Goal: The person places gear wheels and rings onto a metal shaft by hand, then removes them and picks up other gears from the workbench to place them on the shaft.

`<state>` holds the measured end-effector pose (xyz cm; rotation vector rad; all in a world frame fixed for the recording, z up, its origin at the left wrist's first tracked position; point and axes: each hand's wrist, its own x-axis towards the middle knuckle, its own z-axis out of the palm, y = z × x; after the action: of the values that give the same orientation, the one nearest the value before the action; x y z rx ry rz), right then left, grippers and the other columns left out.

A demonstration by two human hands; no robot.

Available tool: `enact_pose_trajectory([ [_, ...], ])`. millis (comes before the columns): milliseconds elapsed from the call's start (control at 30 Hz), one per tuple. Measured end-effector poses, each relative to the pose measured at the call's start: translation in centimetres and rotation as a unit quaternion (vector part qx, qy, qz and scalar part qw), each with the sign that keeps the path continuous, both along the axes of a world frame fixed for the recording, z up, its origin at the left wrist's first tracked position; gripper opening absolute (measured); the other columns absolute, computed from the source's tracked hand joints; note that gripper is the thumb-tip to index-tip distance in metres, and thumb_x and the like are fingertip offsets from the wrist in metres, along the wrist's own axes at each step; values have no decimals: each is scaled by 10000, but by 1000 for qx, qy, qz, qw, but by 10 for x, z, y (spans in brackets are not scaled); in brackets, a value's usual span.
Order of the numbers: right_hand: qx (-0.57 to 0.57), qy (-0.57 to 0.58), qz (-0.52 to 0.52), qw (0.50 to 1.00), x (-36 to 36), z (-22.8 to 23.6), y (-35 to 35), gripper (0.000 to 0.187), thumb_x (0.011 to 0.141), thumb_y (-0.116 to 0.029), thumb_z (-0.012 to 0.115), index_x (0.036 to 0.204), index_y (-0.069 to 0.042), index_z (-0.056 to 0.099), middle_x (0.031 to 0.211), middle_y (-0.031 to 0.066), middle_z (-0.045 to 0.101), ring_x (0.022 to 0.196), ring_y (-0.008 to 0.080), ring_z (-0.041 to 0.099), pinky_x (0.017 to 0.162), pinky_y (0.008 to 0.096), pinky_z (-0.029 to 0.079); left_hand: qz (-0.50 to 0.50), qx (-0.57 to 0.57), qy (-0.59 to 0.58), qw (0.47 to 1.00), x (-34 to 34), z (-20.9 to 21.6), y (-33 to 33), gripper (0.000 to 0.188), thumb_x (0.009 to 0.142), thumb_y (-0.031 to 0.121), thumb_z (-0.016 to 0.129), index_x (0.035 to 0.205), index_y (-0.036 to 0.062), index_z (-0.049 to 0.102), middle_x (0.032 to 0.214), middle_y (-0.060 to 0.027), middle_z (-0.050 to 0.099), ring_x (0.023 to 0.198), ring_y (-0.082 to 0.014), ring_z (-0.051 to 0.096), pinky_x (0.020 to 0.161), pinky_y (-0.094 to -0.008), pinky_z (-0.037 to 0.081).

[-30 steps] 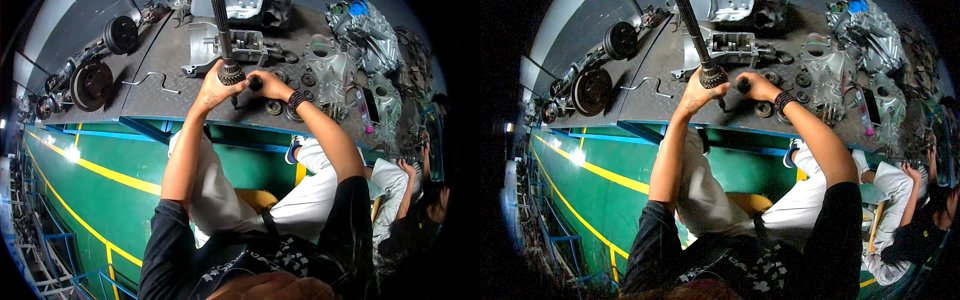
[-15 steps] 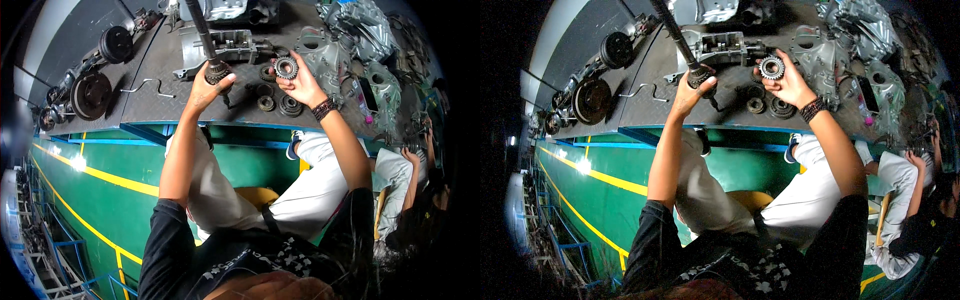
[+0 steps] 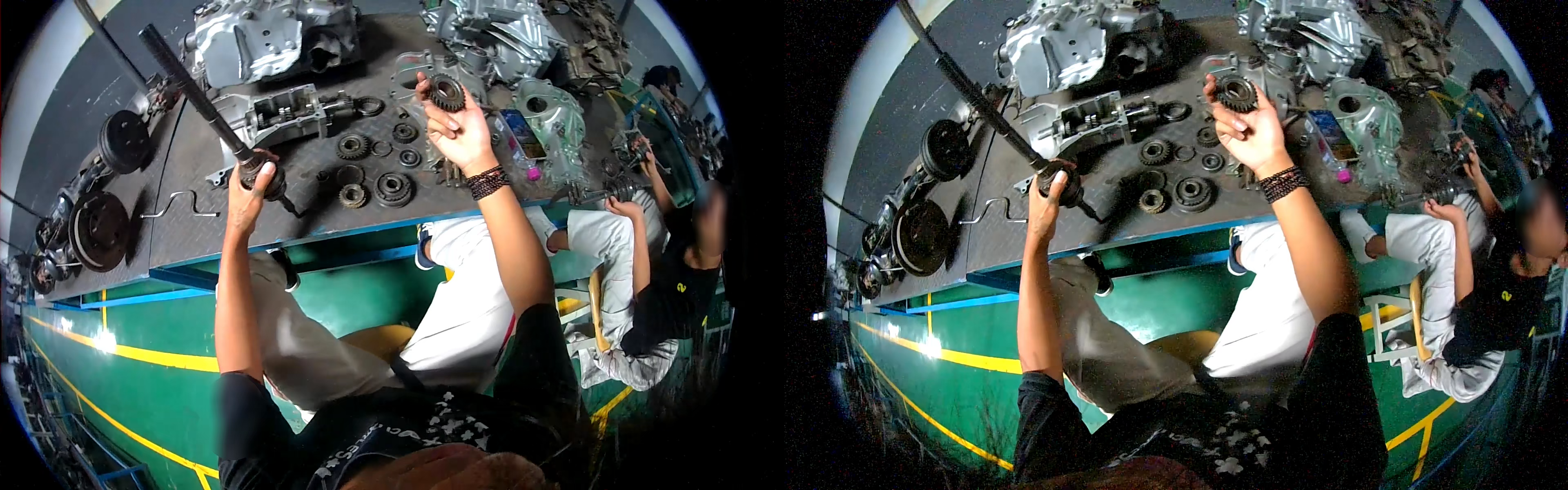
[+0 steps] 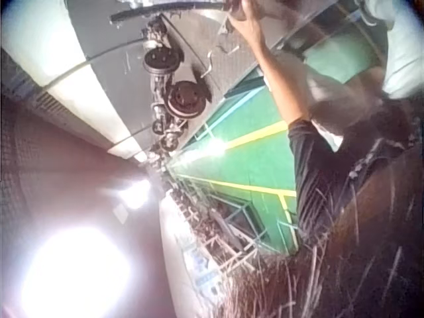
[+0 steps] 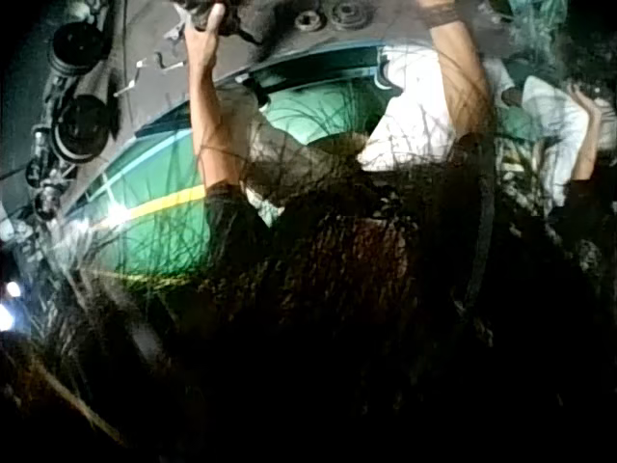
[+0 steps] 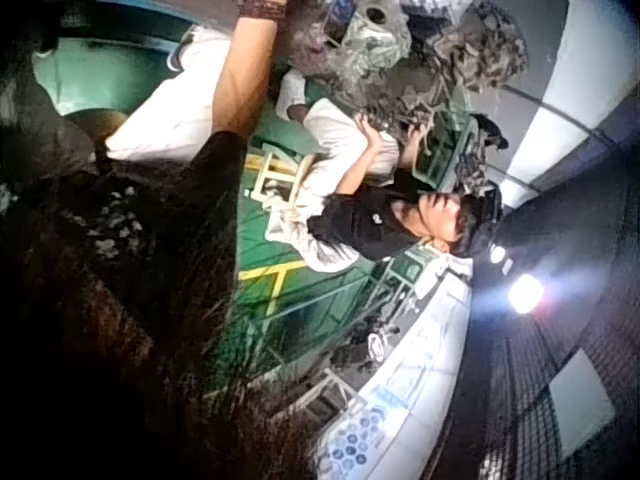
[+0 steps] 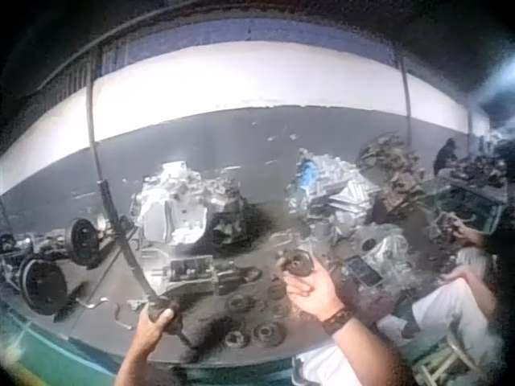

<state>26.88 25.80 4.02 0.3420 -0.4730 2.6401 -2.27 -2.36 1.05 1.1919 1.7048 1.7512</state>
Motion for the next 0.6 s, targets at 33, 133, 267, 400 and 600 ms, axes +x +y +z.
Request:
enact_pose_trajectory([
  [33,-18,4,13,1000,0,-2,2,523,1106,-365,372,1391,55,499,1187,133,671,550,116,417,489,243,326,5,9,6,1000,-2,-1,0,265,960,242,717,1115,39,647,933,3,618,816,-84,545,728,-258,459],
  [133,0,4,-20,1000,2,-9,6,575,1061,-498,498,1396,-32,523,988,49,603,572,113,405,514,255,307,-8,0,19,1000,-4,-1,-2,285,961,257,717,1124,34,646,985,-14,633,866,-103,569,768,-269,482],
  [267,55,-47,-125,989,5,-2,15,581,1036,-579,542,1292,-60,598,986,43,614,620,101,455,526,237,342,13,-6,40,999,-2,3,-6,295,963,273,719,1128,38,652,977,-19,636,874,-113,589,773,-281,501],
  [400,258,-317,-546,731,-3,-4,9,558,877,-229,862,1325,-46,585,1098,49,657,821,80,591,650,214,472,16,-10,38,999,3,5,-4,295,951,267,722,1124,35,660,982,-20,643,882,-117,591,790,-276,492],
  [600,339,-339,-769,423,-12,-20,35,786,780,-185,899,1417,-27,467,1312,197,536,1246,362,510,1112,466,382,14,-11,78,997,8,6,-3,313,942,281,693,1126,31,659,920,-8,603,822,-105,548,746,-266,461],
])
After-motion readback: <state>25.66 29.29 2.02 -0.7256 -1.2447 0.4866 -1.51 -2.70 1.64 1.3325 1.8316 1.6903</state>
